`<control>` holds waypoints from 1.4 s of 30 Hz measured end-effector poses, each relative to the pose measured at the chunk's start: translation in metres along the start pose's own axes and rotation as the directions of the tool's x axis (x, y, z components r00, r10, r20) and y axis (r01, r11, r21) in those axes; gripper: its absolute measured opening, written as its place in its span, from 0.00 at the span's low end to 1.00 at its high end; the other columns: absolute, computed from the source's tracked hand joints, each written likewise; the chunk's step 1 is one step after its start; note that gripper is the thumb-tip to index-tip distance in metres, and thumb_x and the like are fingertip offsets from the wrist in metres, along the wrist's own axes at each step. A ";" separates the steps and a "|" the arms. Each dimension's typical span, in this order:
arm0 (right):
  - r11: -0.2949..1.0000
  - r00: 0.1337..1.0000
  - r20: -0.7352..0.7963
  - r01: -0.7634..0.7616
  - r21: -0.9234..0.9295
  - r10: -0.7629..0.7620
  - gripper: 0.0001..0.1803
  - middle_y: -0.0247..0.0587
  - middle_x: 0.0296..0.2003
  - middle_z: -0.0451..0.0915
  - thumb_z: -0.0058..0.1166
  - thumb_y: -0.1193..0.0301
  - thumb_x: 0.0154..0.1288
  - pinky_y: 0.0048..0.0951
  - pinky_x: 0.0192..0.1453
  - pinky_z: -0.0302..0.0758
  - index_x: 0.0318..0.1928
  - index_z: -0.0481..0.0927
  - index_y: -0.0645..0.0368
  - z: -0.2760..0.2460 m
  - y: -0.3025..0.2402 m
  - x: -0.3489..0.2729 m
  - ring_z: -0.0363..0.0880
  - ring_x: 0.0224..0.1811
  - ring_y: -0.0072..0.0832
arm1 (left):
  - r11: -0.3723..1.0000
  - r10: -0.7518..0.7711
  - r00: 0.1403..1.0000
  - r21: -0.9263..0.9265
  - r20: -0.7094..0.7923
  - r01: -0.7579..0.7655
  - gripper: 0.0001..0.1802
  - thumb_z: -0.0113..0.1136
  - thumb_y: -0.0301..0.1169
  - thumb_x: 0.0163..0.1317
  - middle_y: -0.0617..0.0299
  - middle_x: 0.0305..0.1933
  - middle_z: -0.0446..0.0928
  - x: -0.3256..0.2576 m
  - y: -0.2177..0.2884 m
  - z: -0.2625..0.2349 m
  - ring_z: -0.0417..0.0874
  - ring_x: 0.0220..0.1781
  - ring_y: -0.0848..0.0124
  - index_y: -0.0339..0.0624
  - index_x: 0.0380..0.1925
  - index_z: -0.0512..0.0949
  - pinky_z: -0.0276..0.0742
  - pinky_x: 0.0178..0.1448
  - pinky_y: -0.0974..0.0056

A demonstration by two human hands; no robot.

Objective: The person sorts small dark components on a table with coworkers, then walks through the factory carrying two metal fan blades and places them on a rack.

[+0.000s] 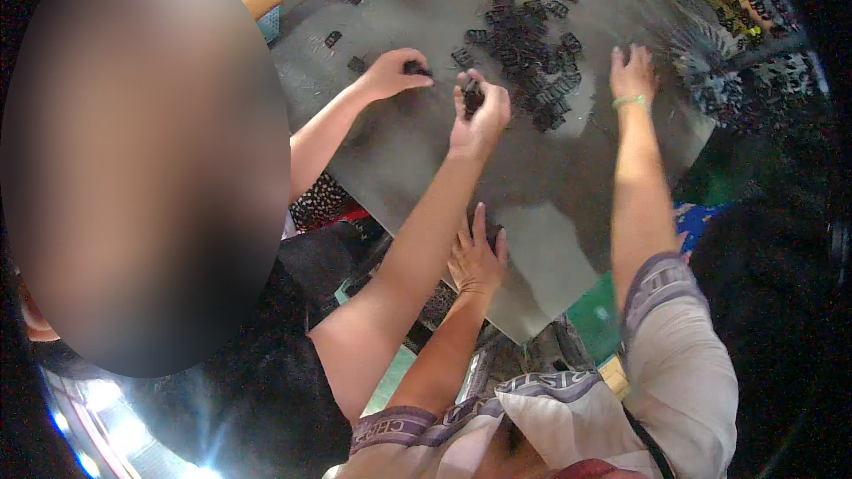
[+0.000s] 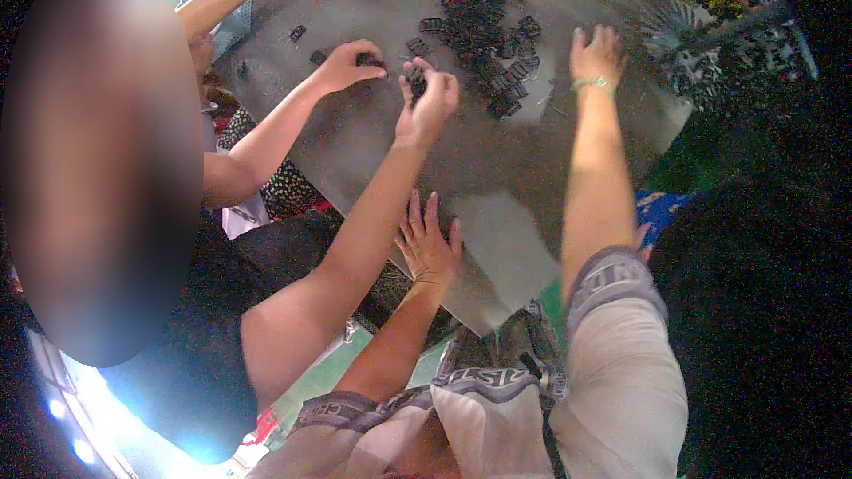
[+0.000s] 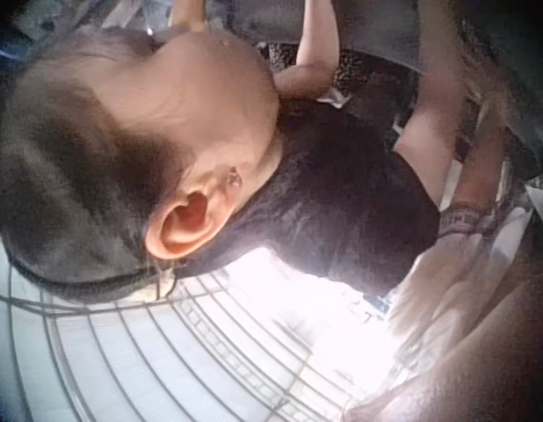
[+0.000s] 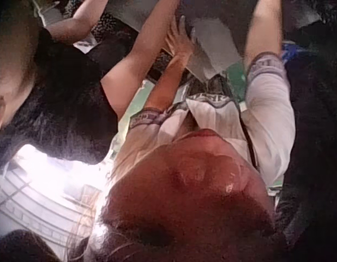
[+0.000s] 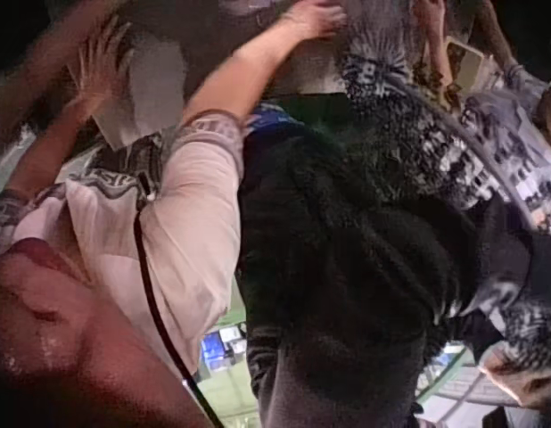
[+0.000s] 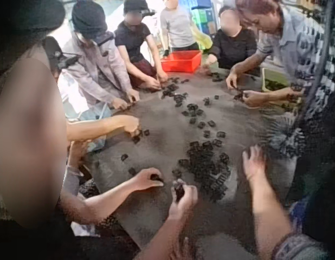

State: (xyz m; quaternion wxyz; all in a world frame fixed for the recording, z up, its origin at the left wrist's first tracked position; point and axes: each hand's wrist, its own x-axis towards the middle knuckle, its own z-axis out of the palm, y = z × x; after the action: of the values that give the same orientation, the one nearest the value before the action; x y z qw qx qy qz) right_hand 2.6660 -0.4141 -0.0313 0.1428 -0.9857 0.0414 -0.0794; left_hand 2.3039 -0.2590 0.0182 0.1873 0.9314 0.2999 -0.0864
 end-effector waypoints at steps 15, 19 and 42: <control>0.986 0.981 -0.112 0.157 -0.048 -0.161 0.28 0.43 0.63 0.58 0.45 0.52 0.59 0.53 0.66 0.46 0.59 0.66 0.47 -0.020 -0.005 -0.128 0.51 0.67 0.39 | 0.981 0.176 0.957 0.121 -0.233 -0.151 0.31 0.53 0.44 0.54 0.57 0.66 0.53 0.002 -0.004 0.002 0.48 0.68 0.53 0.52 0.59 0.61 0.47 0.63 0.40; 0.944 0.948 0.007 0.315 0.095 -0.317 0.25 0.43 0.62 0.59 0.48 0.60 0.59 0.51 0.68 0.43 0.57 0.67 0.50 -0.037 -0.033 -0.183 0.50 0.67 0.39 | 0.985 0.172 0.957 0.062 -0.235 -0.162 0.30 0.53 0.44 0.55 0.56 0.66 0.53 0.003 -0.009 0.008 0.44 0.71 0.55 0.49 0.58 0.61 0.32 0.67 0.39; 0.595 0.946 0.312 -0.203 0.778 -0.085 0.12 0.43 0.32 0.76 0.57 0.69 0.52 0.37 0.47 0.68 0.37 0.78 0.61 -0.077 -0.045 -0.266 0.73 0.40 0.39 | 1.000 0.017 0.992 -0.024 -0.122 -0.020 0.32 0.50 0.47 0.57 0.53 0.63 0.58 -0.006 -0.004 0.004 0.56 0.65 0.52 0.57 0.62 0.55 0.51 0.64 0.44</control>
State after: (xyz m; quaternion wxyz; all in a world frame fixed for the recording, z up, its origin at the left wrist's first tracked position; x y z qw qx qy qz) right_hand 2.3936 -0.3648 0.0162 0.5770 -0.8132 0.0109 0.0747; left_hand 2.2968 -0.2610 0.0148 0.1813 0.9353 0.3030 -0.0238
